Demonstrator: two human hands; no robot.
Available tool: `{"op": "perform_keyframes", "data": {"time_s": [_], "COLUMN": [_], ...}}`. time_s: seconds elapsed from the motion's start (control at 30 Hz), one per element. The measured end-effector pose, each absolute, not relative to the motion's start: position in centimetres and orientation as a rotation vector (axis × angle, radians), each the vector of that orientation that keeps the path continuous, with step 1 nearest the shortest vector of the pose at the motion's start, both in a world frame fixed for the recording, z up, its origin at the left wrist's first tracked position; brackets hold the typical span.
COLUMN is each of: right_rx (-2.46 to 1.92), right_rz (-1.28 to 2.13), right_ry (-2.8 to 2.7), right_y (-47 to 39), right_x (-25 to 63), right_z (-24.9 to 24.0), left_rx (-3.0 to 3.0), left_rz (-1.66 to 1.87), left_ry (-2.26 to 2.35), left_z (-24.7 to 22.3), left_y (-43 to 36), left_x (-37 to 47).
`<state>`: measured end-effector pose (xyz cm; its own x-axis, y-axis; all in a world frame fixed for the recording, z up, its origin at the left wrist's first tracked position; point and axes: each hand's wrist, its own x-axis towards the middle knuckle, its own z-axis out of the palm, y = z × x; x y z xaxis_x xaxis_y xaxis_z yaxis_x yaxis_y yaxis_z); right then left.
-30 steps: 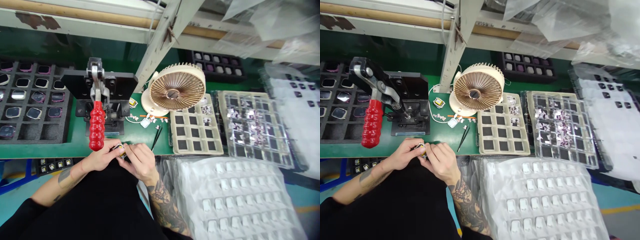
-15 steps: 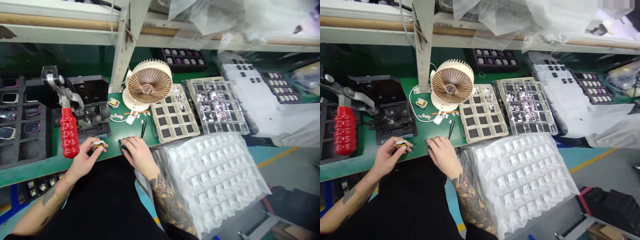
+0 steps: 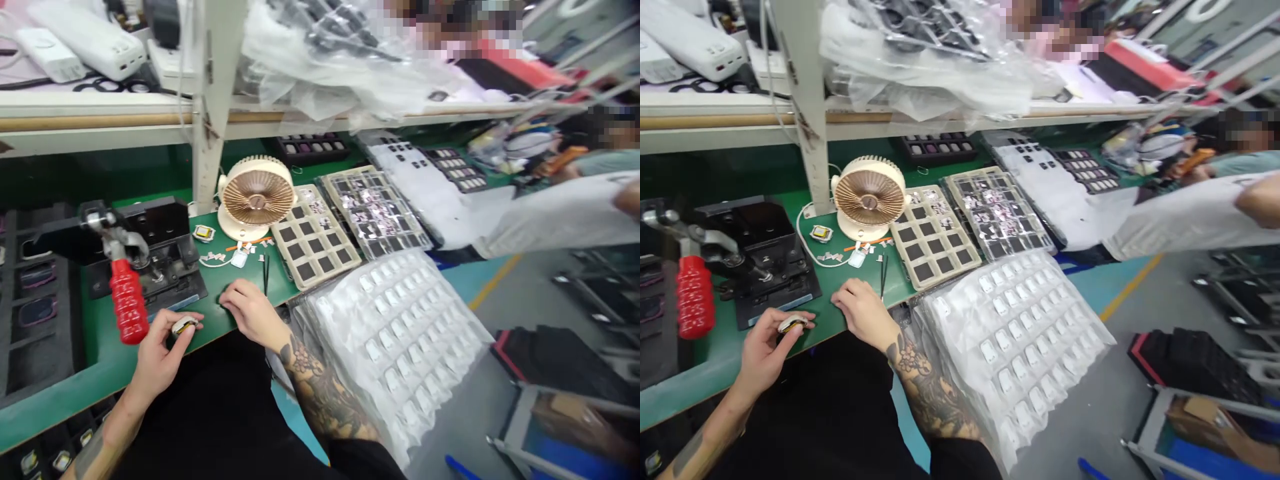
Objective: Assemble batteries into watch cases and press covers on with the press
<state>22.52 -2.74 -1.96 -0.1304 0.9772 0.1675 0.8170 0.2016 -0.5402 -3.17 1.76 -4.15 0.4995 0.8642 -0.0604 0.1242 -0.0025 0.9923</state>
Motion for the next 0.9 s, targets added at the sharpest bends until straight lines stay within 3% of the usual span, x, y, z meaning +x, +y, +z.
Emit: {"op": "perform_keyframes", "data": {"time_s": [0.17, 0.33, 0.53, 0.7, 0.9], "right_rx": [-1.857, -1.843, -2.100, -2.636, -2.843], "right_rz": [0.019, -0.032, -0.113, 0.131, 0.297], "right_ry": [-1.939, -2.102, -1.368, -1.156, -1.305], "right_y": [0.0, -3.4, -14.2, -17.0, -15.3], "right_x": [22.2, 22.8, 28.9, 33.5, 33.6], "right_z": [-2.9, -1.4, 2.7, 2.5, 2.0], "left_rx": [1.500, 1.597, 1.987, 1.818, 1.404], "left_rz": [0.747, 0.732, 0.877, 0.837, 0.680], "left_ry": [0.951, 0.981, 0.864, 0.867, 0.954], "left_z": [-4.3, -4.2, -2.5, -1.6, -1.5], "left_y": [2.1, 2.4, 2.2, 1.8, 1.2], "left_x": [-3.0, -2.9, -2.5, -0.5, 0.4]}}
